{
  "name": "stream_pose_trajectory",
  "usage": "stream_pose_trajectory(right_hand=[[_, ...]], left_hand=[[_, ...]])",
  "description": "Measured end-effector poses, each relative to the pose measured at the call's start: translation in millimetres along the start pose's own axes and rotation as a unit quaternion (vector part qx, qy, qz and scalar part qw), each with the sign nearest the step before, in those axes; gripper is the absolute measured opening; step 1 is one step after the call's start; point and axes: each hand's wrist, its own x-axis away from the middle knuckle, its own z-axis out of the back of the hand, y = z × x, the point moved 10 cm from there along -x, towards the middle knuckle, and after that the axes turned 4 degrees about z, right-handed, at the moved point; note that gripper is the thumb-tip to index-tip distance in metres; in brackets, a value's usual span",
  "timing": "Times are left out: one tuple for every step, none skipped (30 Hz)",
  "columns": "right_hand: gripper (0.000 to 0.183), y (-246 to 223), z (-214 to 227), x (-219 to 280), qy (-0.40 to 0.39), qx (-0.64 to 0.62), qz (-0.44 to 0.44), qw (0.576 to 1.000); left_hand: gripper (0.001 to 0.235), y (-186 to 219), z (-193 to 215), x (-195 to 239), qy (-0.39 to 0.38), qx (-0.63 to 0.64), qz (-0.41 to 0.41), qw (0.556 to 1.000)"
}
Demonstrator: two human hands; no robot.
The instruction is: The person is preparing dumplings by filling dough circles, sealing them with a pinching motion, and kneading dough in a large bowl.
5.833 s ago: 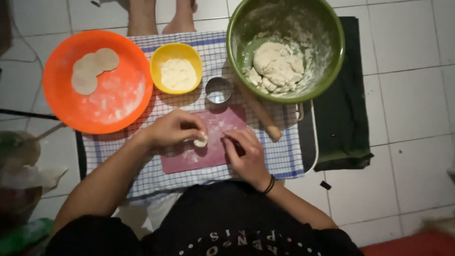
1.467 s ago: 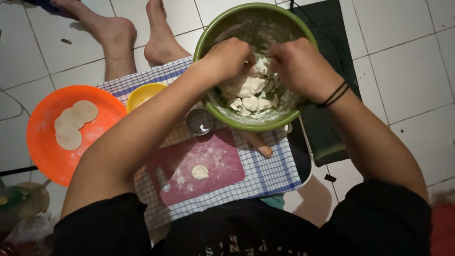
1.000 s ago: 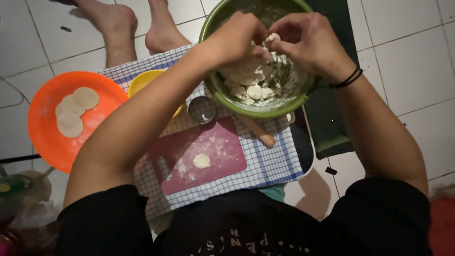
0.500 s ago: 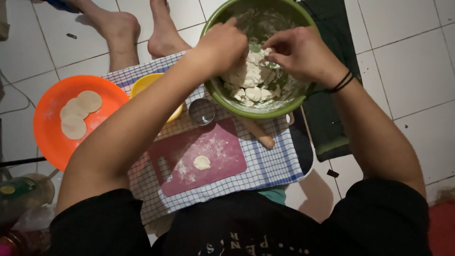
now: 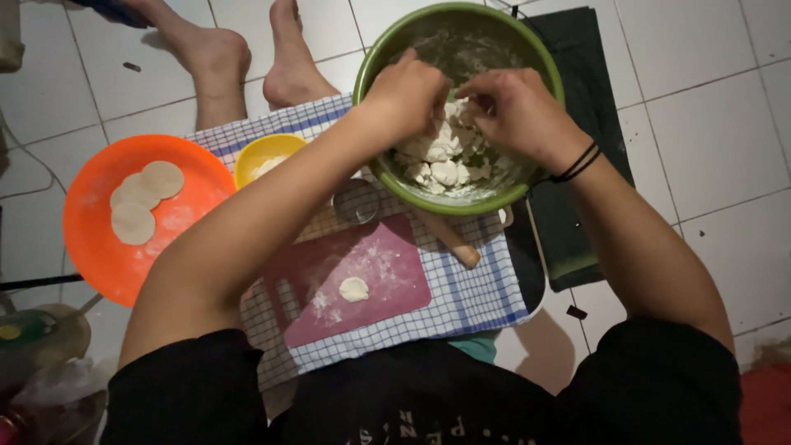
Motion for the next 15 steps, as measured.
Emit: stream_pose_trajectory(right_hand=[[0.034, 0, 0, 0, 0.001, 0.002, 0.002, 1.0], [0.033, 3, -1, -1, -0.004, 0.007, -0.009, 1.0], [0.032, 5, -4, -1, -0.011, 0.011, -0.02, 1.0], [0.032, 5, -4, -2, -0.011, 0.011, -0.017, 1.0], [0.03, 7, -5, -3, -0.013, 0.022, -0.024, 0.999], [0.029, 9, -6, -3, -0.016, 0.033, -0.032, 0.999], [0.029, 8, -7, -4, -0.018, 0.032, -0.028, 0.999], [0.029, 9, -8, -4, -0.019, 0.041, -0.033, 0.998], [0.028, 10, -8, -4, -0.019, 0.05, -0.039, 0.998], [0.028, 7, -10, -4, -0.022, 0.049, -0.036, 0.998], [0.024, 3, -10, -5, -0.021, 0.034, -0.028, 0.999], [0.02, -1, -10, -5, -0.019, 0.02, -0.019, 0.999], [0.02, -1, -10, -5, -0.02, 0.02, -0.018, 0.999], [0.02, -2, -9, -4, -0.016, 0.013, -0.012, 1.0], [0.02, -4, -9, -3, -0.012, 0.006, -0.007, 1.0]], left_hand=[[0.02, 6, 5, 1, 0.003, -0.001, 0.0, 1.0], [0.014, 11, 3, 3, -0.027, -0.039, 0.002, 0.999], [0.014, 14, 1, 6, -0.057, -0.077, 0.006, 0.995], [0.014, 9, -3, 6, -0.054, -0.078, 0.008, 0.995], [0.013, 10, -3, 7, -0.02, -0.085, -0.023, 0.996], [0.014, 11, -3, 10, 0.014, -0.093, -0.053, 0.994], [0.014, 13, 2, 11, 0.015, -0.093, -0.049, 0.994], [0.01, 10, 8, 12, 0.007, -0.039, -0.019, 0.999], [0.009, 7, 12, 13, -0.001, 0.014, 0.01, 1.0], [0.009, 5, 12, 14, -0.001, 0.015, 0.015, 1.0], [0.014, 9, 18, 15, 0.024, 0.053, -0.006, 0.998], [0.019, 13, 23, 16, 0.049, 0.091, -0.026, 0.994], [0.019, 13, 23, 14, 0.05, 0.091, -0.024, 0.994], [0.013, 12, 22, 13, 0.044, 0.085, -0.019, 0.995], [0.008, 13, 20, 11, 0.037, 0.079, -0.013, 0.996]])
